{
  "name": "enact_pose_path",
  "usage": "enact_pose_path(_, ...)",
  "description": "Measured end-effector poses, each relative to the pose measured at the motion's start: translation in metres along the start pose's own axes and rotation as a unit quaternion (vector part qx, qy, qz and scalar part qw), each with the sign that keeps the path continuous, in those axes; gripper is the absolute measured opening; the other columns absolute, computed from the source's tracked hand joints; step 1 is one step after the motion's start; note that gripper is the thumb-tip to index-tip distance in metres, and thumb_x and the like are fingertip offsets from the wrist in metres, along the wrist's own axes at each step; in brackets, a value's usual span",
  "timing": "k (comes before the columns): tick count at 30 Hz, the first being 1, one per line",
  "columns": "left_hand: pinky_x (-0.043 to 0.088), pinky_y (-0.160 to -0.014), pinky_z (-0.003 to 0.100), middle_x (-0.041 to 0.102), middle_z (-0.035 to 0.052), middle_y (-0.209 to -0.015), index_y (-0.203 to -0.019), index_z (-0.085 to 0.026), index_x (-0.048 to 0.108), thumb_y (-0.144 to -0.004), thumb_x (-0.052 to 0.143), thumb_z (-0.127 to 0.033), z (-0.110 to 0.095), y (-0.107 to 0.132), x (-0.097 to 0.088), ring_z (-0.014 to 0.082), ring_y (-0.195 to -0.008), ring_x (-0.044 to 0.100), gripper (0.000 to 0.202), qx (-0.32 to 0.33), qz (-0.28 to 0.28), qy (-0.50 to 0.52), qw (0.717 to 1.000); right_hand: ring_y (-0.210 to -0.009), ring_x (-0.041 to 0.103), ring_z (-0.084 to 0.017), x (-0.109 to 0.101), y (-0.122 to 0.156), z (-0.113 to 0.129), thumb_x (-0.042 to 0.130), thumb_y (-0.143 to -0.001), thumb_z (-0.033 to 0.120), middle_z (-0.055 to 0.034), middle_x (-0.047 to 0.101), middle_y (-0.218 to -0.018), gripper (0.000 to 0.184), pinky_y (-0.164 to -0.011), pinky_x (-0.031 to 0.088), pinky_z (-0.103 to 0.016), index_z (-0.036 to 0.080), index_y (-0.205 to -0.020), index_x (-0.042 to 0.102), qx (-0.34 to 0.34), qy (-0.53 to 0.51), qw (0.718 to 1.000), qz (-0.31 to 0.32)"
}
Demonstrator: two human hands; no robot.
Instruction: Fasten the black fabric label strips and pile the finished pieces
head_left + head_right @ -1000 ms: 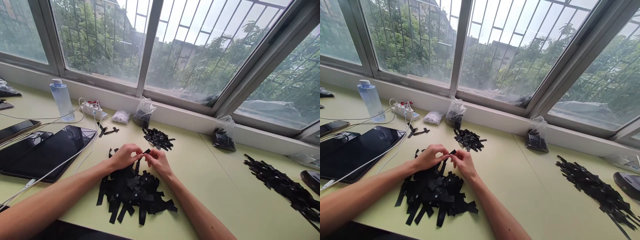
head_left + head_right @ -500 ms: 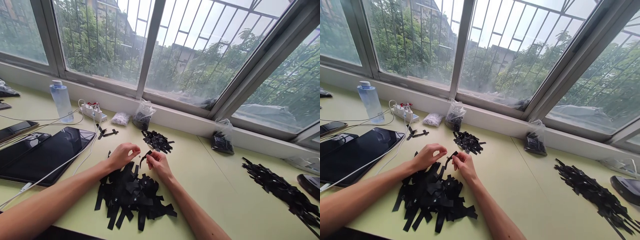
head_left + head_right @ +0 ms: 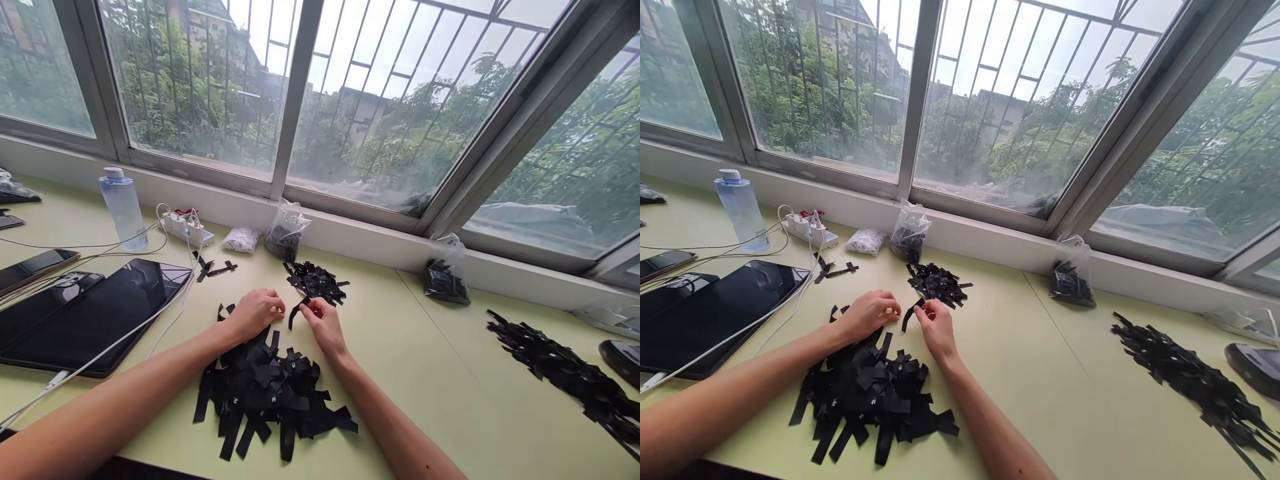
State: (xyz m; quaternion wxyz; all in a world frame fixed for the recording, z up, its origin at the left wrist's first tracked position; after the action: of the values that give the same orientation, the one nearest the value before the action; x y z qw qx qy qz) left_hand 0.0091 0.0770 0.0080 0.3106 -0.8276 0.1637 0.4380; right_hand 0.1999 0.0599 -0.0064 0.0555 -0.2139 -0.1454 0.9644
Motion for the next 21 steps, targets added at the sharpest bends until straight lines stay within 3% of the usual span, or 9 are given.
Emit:
enact_pose_path(7,0.043,-0.067,0.026,0.069,0.0024,-0.085,-0.085,-0.020,0.073,-0.087,0.067,-0.024,0.005,-0.001,0.000,0.0169,-0.073,0.063,0.007,-0.045,0.031,0.051,0.997,-0.063,0.049,-0.016,0.006,-0.001,-0.001,0.067,-0.086,0.053,-0.0020,0.058,-0.078,0.037,-0.059,0.040,-0.029,0.019,-0.072,0.061,-0.016,-0.003,0.999,0.029)
enact_pose_path(21,0.042,-0.072,0.030,0.066,0.0035,-0.082,-0.082,-0.020,0.060,-0.092,0.060,-0.024,0.011,0.002,0.007,0.0200,-0.075,0.061,0.010,0.014,0.019,0.048,0.999,-0.063,0.049,-0.017,0.006,0.002,0.006,0.067,-0.085,0.051,-0.0025,0.059,-0.076,0.035,-0.059,0.040,-0.030,0.019,-0.071,0.062,-0.019,-0.008,0.999,0.039)
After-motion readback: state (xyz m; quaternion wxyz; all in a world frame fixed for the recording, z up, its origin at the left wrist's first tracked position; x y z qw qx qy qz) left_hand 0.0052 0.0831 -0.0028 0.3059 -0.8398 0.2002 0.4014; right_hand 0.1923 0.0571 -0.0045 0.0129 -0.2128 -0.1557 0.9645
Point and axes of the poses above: each hand's wrist, its own y-axis away from the middle knuckle, its own x-axis out of the palm, z = x × y, the point moved 4 cm from there along -y, towards the middle knuckle
